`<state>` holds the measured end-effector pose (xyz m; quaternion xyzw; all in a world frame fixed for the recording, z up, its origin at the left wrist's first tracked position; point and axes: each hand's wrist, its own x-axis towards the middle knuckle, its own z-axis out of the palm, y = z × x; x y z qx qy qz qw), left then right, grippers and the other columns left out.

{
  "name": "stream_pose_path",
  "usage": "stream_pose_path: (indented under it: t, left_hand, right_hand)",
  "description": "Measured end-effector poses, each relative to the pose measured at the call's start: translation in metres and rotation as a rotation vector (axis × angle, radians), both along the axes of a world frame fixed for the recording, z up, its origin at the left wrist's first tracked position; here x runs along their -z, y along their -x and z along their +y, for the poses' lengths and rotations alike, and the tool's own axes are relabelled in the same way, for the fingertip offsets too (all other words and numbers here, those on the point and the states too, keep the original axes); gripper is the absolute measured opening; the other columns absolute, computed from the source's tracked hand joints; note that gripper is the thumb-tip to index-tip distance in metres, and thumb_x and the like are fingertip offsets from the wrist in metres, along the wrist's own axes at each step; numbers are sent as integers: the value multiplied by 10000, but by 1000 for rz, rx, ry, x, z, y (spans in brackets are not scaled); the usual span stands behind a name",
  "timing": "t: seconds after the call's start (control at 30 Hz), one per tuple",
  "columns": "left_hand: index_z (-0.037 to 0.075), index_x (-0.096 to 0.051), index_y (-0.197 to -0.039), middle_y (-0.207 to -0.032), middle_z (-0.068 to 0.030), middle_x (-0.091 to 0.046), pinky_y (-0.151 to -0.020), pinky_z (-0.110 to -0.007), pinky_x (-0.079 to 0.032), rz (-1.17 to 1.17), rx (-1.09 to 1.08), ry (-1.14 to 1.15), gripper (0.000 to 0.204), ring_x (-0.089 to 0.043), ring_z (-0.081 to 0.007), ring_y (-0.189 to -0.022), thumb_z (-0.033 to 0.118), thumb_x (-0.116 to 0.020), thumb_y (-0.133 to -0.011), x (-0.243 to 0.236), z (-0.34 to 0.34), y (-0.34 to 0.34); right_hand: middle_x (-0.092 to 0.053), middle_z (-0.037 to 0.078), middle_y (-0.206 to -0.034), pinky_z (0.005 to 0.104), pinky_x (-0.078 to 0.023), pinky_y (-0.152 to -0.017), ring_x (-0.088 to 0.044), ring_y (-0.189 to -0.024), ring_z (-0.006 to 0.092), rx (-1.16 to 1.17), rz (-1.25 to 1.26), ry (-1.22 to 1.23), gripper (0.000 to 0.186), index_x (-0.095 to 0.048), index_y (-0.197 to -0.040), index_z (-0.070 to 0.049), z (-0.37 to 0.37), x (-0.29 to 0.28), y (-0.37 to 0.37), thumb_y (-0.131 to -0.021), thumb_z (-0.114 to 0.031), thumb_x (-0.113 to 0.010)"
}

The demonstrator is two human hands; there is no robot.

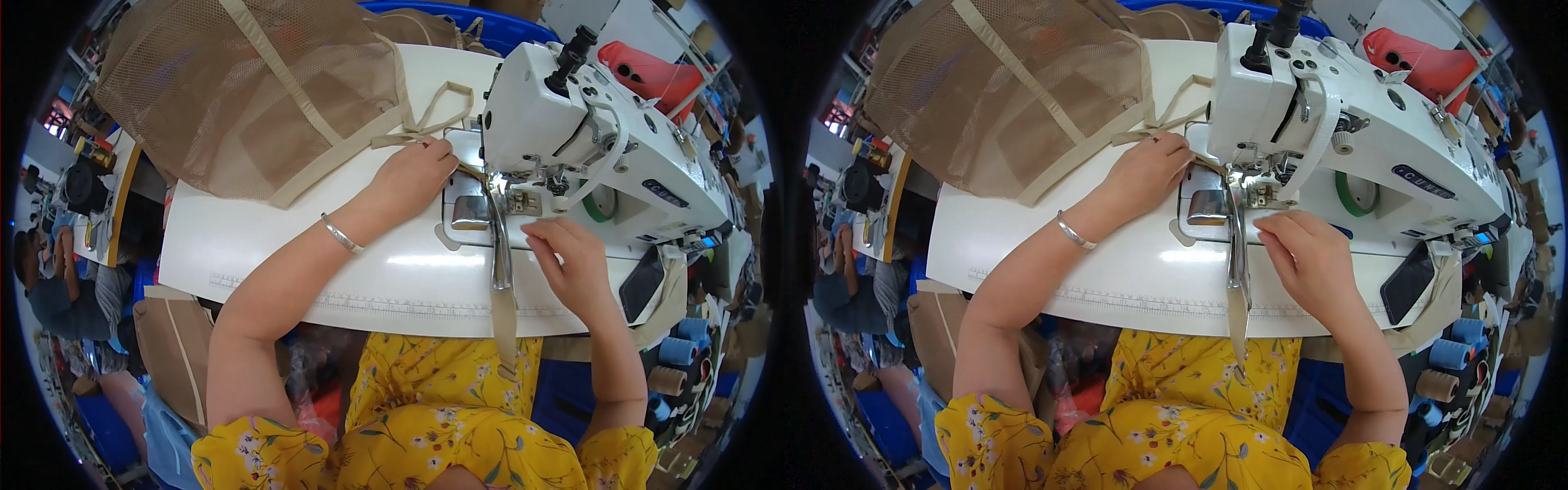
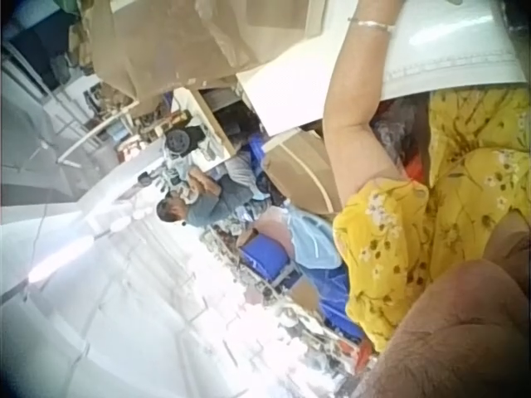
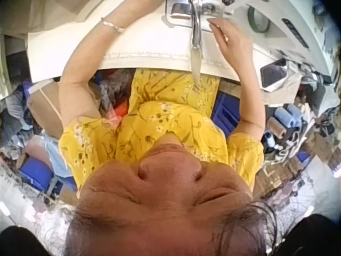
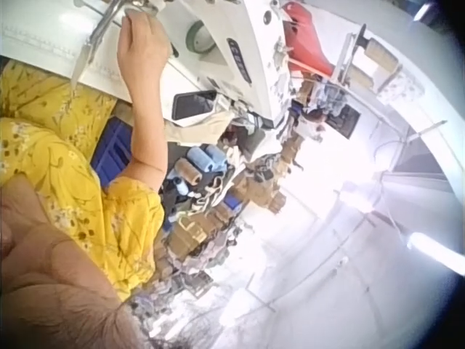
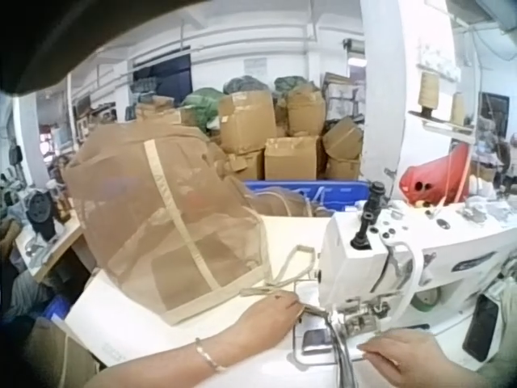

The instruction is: Sewing a mesh bag using an industrial sewing machine.

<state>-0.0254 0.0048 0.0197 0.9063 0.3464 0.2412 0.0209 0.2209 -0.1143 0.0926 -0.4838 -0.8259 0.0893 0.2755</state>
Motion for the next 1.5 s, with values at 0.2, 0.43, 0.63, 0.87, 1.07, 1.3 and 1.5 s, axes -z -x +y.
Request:
stream_pose_path:
  t: [0.2,0.43,0.63,0.87,1.07,1.3,1.5]
  left_hand:
    - [29,-672,-943,-935,-93,-629,-817,-396,-497,-205,92,-49,120,-594,-288,-905,84,-659,-837,2,9,-7]
    - [31,-713,-860,-860,-115,-652,-783,-395,-492,-372,50,398,95,-615,-290,-851,110,-691,-814,-14,13,-27]
    - [39,-724,-852,-800,-110,-654,-754,-395,-498,-381,-13,399,119,-629,-293,-804,137,-725,-786,-3,11,-34]
    - [71,-736,-854,-846,-106,-701,-778,-402,-499,-246,-7,517,159,-665,-277,-823,204,-742,-768,-3,25,-37]
    - [78,-734,-861,-868,-92,-707,-800,-413,-475,-232,-38,543,183,-668,-273,-861,247,-730,-790,0,22,-38]
    - [73,-677,-954,-979,-114,-647,-850,-457,-416,-25,-94,458,250,-618,-315,-973,303,-692,-858,2,21,-37]
    - [42,-674,-914,-944,-124,-656,-815,-468,-432,-157,-100,510,248,-627,-315,-944,276,-711,-840,-2,17,-39]
  right_hand:
    - [-690,109,-890,384,-536,-670,-664,-777,307,44,-51,49,112,-688,-962,-54,7,-2,4,-855,-80,-667]
    - [-688,114,-888,373,-530,-673,-662,-772,308,43,-57,93,99,-691,-943,-41,7,9,-2,-861,-87,-659]
    - [-677,116,-869,367,-521,-663,-657,-756,303,89,-11,178,99,-686,-939,-33,0,23,-6,-866,-91,-654]
    - [-666,118,-865,318,-506,-650,-648,-739,261,145,129,241,117,-686,-967,-17,-12,34,-14,-874,-76,-646]
    - [-662,114,-864,300,-502,-660,-643,-741,246,147,209,246,117,-686,-971,-15,-15,39,-18,-872,-66,-649]
    - [-655,113,-871,297,-503,-661,-640,-744,237,130,217,230,116,-685,-972,-13,-15,41,-18,-869,-54,-649]
    - [-649,99,-886,287,-499,-649,-631,-737,233,115,255,202,110,-682,-964,-11,-14,45,-18,-864,-44,-650]
